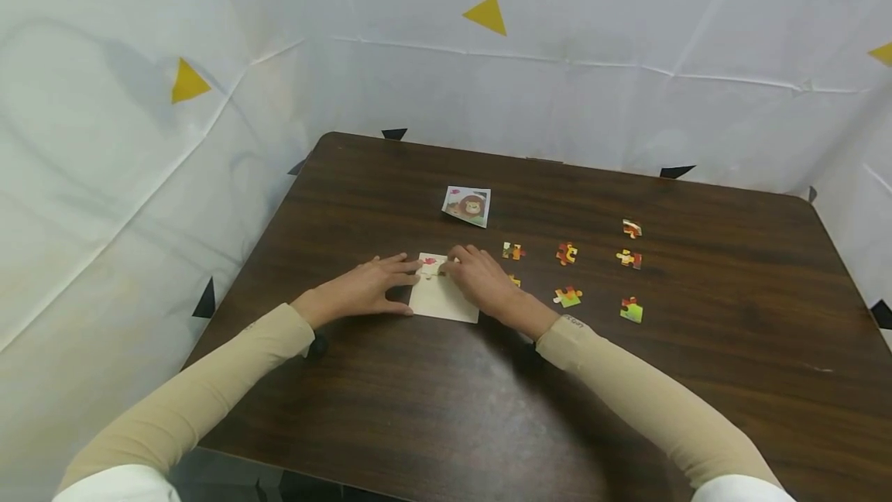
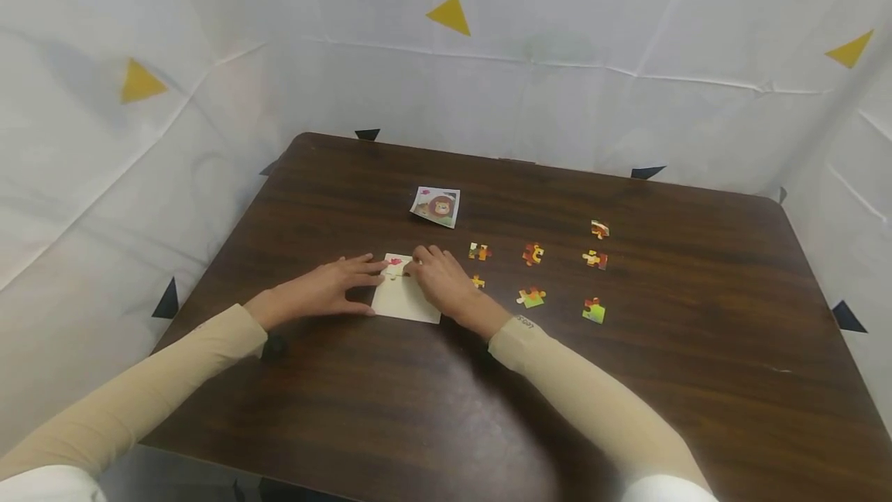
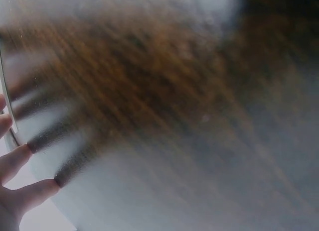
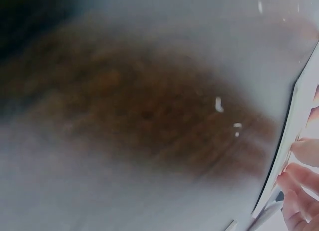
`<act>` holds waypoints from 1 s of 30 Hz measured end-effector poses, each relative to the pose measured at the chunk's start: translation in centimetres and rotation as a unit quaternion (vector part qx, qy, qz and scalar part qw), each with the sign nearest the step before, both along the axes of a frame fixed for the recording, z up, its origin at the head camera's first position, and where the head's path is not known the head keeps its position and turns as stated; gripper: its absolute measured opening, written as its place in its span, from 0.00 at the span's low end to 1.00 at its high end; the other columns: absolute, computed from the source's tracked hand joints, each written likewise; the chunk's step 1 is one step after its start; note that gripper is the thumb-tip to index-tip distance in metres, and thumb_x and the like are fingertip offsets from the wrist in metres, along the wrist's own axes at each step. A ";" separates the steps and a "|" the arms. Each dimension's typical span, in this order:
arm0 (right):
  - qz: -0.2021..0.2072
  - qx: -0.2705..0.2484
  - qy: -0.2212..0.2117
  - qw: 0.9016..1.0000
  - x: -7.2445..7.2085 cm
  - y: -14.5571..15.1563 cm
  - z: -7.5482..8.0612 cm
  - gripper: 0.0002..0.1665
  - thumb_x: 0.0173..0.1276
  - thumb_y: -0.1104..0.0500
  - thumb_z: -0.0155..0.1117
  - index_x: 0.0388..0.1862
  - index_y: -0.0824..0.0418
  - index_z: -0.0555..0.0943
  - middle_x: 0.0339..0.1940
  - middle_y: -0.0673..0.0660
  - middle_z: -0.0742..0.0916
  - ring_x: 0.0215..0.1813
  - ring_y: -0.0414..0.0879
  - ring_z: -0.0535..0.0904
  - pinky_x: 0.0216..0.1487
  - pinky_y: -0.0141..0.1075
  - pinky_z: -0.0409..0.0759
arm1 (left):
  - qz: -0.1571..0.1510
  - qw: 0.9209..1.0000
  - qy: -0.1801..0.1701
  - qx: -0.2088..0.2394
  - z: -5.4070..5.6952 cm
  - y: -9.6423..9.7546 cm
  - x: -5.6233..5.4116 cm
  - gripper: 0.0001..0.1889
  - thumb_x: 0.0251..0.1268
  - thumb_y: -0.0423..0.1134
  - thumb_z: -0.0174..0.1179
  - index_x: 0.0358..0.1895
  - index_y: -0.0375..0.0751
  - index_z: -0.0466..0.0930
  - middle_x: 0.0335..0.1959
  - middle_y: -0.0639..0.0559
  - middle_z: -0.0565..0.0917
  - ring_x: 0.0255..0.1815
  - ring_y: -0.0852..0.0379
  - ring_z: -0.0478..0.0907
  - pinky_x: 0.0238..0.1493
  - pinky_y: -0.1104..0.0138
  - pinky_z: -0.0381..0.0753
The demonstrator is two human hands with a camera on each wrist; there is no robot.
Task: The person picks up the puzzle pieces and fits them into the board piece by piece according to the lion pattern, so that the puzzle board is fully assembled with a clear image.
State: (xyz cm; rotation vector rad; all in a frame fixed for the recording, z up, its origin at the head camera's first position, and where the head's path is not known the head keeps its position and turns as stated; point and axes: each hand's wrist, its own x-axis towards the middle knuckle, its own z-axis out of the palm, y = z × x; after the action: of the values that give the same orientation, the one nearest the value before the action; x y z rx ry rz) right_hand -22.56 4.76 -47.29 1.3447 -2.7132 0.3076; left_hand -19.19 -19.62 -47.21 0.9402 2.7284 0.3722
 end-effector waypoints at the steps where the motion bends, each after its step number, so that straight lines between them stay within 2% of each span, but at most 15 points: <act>1: -0.001 0.001 -0.001 1.000 0.0 0.0 0.1 0.12 0.69 0.66 0.60 0.48 0.58 0.85 0.49 0.58 0.82 0.48 0.52 0.77 0.43 0.44 0.78 | 0.001 1.000 -0.001 -0.002 0.1 0.0 0.0 0.34 0.60 0.59 0.62 0.67 0.46 0.72 0.74 0.52 0.61 0.75 0.43 0.54 0.64 0.36 0.59; 8: -0.007 0.035 -0.003 0.999 0.2 -0.1 -0.2 0.14 0.68 0.65 0.62 0.52 0.56 0.84 0.51 0.57 0.81 0.51 0.51 0.76 0.48 0.44 0.77 | 0.007 1.000 -0.014 0.003 -0.3 0.0 0.4 0.35 0.60 0.60 0.62 0.67 0.46 0.71 0.75 0.52 0.60 0.75 0.44 0.53 0.65 0.37 0.57; 14: -0.013 0.017 0.012 1.000 0.1 -0.2 -0.3 0.12 0.71 0.61 0.61 0.51 0.57 0.83 0.49 0.56 0.82 0.49 0.51 0.77 0.46 0.43 0.78 | 0.005 1.000 -0.006 0.004 -0.1 -0.1 0.3 0.36 0.60 0.61 0.61 0.67 0.45 0.71 0.75 0.52 0.60 0.75 0.45 0.53 0.66 0.38 0.58; 18: -0.017 -0.001 0.024 1.000 -0.3 0.1 0.1 0.14 0.71 0.59 0.61 0.53 0.59 0.82 0.49 0.56 0.81 0.48 0.51 0.77 0.44 0.43 0.79 | -0.004 1.000 0.006 0.004 -0.2 -0.2 0.0 0.36 0.60 0.61 0.61 0.67 0.45 0.71 0.75 0.52 0.60 0.75 0.44 0.54 0.65 0.37 0.59; 24: -0.036 -0.051 0.044 0.997 -1.5 2.7 1.4 0.17 0.69 0.61 0.62 0.55 0.62 0.81 0.49 0.58 0.82 0.48 0.53 0.78 0.42 0.46 0.78 | -0.004 1.000 0.008 0.002 0.0 -0.1 -0.4 0.35 0.59 0.61 0.62 0.67 0.46 0.72 0.74 0.52 0.61 0.75 0.46 0.53 0.66 0.39 0.59; 30: -0.079 -0.071 0.064 0.992 -3.3 6.4 2.6 0.18 0.69 0.61 0.62 0.57 0.63 0.79 0.50 0.61 0.82 0.49 0.56 0.78 0.43 0.49 0.76 | 0.017 1.000 0.003 -0.007 0.4 -0.4 -0.2 0.36 0.58 0.60 0.64 0.68 0.47 0.71 0.73 0.51 0.63 0.76 0.46 0.53 0.67 0.41 0.58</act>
State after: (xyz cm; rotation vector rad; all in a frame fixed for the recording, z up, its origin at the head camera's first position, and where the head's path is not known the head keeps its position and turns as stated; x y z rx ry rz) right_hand -25.82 11.17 -44.71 1.0673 -2.6171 0.3785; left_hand -19.40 -20.04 -46.83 0.8929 2.7524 0.3559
